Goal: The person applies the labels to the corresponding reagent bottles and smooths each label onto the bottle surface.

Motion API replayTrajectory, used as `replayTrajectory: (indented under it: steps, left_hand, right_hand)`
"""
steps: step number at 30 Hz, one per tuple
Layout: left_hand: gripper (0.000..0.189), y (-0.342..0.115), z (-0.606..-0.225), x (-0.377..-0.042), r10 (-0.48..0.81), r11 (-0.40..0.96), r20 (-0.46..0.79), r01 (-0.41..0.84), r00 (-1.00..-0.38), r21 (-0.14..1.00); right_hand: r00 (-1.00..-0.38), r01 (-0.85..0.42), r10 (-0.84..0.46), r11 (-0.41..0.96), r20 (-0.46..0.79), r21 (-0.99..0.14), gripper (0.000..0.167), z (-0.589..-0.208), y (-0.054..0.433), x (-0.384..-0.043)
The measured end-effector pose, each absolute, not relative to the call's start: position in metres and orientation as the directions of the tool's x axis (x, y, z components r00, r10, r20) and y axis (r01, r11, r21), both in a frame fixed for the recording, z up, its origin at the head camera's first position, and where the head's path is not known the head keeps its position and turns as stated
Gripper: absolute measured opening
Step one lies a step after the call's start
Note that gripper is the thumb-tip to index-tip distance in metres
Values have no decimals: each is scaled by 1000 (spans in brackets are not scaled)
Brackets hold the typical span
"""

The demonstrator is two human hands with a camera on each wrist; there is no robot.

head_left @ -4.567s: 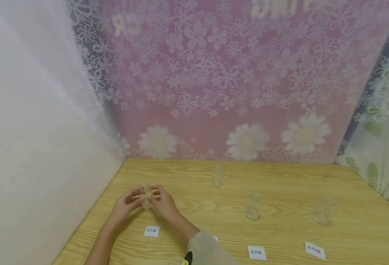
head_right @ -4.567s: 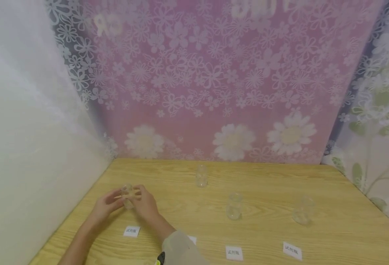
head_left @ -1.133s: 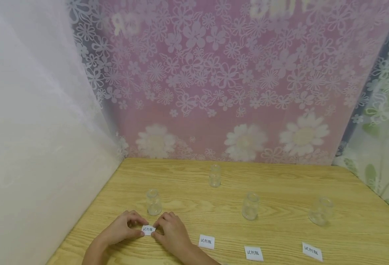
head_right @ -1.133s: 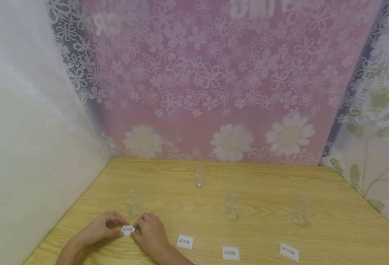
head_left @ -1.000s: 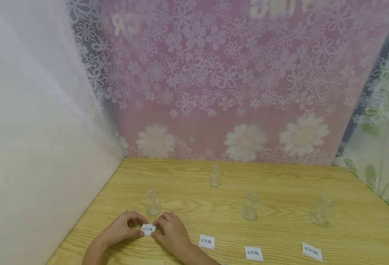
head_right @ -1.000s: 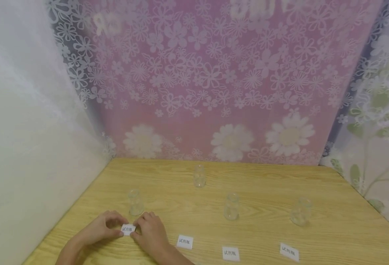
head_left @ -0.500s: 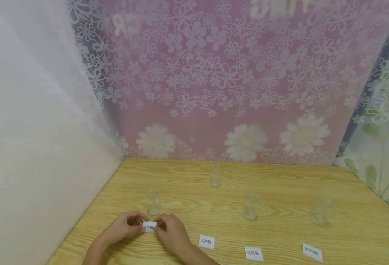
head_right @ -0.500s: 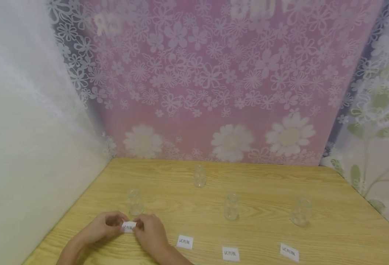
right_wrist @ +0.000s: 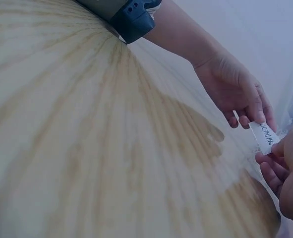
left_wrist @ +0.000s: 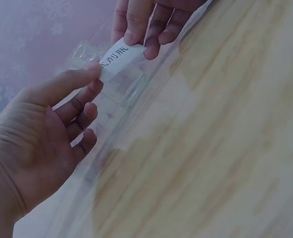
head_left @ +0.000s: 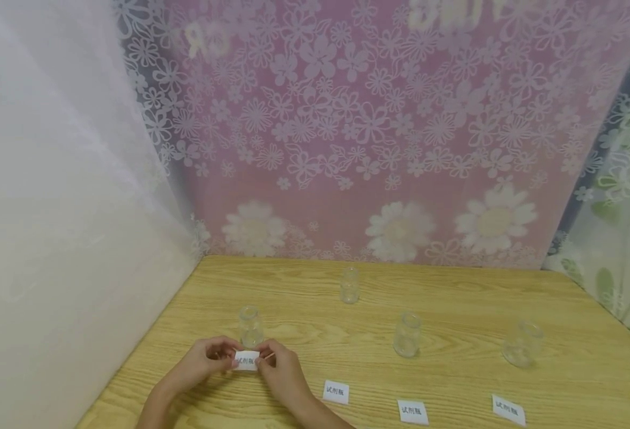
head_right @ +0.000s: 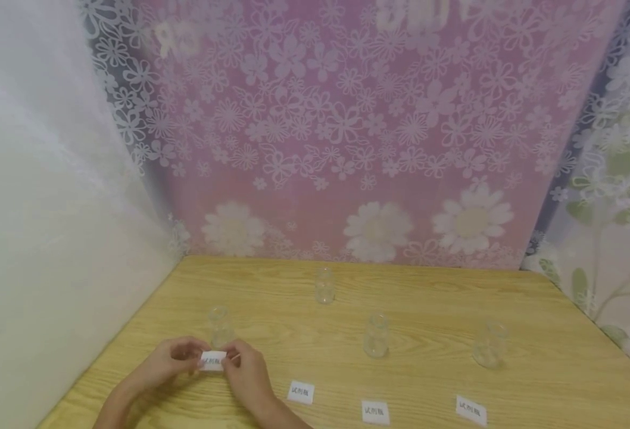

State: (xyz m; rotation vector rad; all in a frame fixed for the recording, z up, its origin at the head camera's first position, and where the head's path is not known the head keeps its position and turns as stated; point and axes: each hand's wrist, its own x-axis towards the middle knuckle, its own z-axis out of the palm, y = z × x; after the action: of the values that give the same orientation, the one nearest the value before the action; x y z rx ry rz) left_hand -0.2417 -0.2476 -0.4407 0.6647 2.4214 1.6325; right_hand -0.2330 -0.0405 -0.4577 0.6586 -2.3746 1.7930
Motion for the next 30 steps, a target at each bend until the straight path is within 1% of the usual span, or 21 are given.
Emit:
replayTrajectory:
  steps: [6, 16, 23, 30]
  left_hand:
    - [26, -248, -439, -243, 444, 246, 96, 225, -891, 943]
    - [25, -249, -438, -241, 446, 288, 57, 204, -893, 936]
    - [24, -249, -438, -240, 474, 287, 56, 214, -879, 934]
    - [24, -249, -439, -241, 526, 250, 64, 226, -848, 941]
  right_hand:
    - [-900, -404, -260, 199, 350, -893, 16, -456, -39, -233]
    - [-904, -399, -249, 204, 347, -894, 17, -456, -38, -233]
    - [-899, -416, -238, 192, 369, -889, 18, -454, -37, -231]
    - [-896, -423, -235, 188, 377, -887, 18, -453, -38, -232]
